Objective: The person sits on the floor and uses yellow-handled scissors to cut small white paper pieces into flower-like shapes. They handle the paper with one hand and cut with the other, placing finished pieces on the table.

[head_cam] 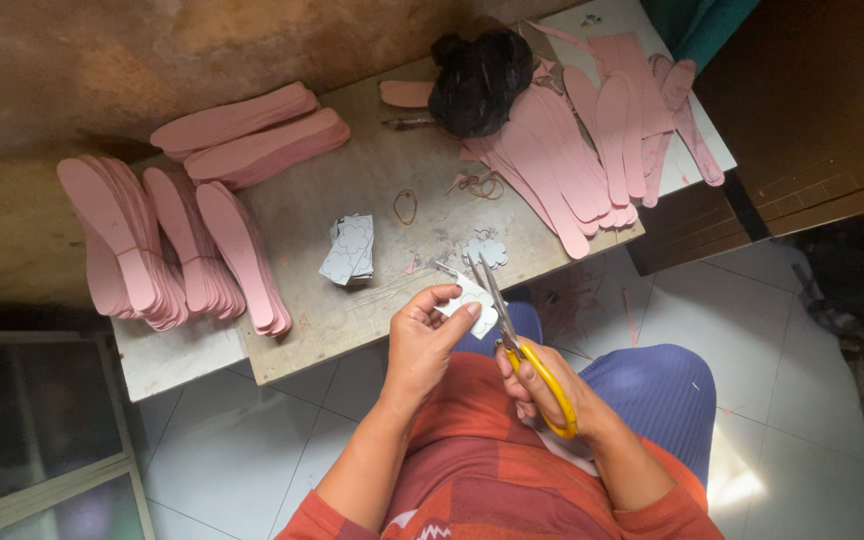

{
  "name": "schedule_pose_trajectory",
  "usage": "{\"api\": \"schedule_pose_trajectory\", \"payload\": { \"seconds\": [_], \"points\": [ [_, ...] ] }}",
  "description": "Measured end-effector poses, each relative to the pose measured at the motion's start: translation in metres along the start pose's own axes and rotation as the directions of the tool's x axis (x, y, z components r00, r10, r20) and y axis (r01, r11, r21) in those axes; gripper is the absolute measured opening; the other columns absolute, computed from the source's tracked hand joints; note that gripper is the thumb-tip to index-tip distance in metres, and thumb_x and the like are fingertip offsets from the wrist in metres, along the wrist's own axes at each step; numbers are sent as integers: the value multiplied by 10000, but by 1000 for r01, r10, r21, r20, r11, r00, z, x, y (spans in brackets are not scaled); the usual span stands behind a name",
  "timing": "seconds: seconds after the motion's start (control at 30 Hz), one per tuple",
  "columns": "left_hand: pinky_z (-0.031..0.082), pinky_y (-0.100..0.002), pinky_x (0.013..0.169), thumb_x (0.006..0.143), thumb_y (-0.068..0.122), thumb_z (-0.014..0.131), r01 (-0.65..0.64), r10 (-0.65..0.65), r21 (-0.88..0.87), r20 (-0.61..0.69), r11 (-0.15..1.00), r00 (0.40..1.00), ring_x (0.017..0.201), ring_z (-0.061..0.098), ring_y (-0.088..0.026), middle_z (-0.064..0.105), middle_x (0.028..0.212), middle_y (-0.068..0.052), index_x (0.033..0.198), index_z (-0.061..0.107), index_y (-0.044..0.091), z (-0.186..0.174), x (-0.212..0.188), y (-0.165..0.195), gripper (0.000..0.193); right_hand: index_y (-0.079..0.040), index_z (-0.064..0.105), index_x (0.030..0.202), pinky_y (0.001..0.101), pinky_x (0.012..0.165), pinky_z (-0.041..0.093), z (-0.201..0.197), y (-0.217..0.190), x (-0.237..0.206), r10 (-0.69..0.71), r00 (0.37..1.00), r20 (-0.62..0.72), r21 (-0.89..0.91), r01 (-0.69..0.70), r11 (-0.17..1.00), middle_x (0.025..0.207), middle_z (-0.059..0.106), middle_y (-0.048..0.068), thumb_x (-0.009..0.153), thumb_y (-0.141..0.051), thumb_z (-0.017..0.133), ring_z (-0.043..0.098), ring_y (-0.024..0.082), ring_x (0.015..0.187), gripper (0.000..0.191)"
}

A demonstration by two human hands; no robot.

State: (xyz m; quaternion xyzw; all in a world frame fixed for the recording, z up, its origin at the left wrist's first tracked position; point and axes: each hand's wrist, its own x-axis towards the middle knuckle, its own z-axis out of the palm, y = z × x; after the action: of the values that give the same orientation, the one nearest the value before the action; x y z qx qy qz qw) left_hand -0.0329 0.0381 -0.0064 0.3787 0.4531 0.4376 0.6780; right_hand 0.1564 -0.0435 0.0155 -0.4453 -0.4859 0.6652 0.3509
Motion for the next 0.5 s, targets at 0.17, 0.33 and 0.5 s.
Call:
{"api": "schedule_pose_trajectory", "payload": {
  "seconds": [0.17, 0.33, 0.5],
  "points": [
    [391, -161, 572, 921, 43, 742, -95, 90, -87, -57, 992, 994, 657, 489, 9, 630, 785, 40, 1155, 671, -6, 11, -1, -8, 250, -73, 505, 1011, 254, 528, 503, 3, -1, 1, 12, 1000, -23, -11, -12, 1000, 668, 456, -24, 955, -679, 446, 462, 71, 515, 612],
    [388, -159, 578, 933, 25, 739, -80, 74, -117, -53, 990, 996, 654, 477, 7, 588, 755, 43, 1158, 663, -26, 13, -3, -12, 243, -76, 519, 1076, 262, 595, 512, 4, -4, 4, 8, 1000, -24, -81, -10, 997, 707, 457, -22, 976, -665, 391, 492, 86, 594, 611],
    [418, -157, 606, 946, 9, 754, -107, 106, -80, -18, 991, 994, 685, 493, 3, 590, 782, 24, 1163, 675, -48, 14, -5, -12, 238, -74, 508, 1153, 261, 695, 526, 6, -4, 7, -69, 997, -15, -91, 68, 994, 762, 478, -20, 1001, -672, 345, 514, 96, 660, 638]
  ]
}}
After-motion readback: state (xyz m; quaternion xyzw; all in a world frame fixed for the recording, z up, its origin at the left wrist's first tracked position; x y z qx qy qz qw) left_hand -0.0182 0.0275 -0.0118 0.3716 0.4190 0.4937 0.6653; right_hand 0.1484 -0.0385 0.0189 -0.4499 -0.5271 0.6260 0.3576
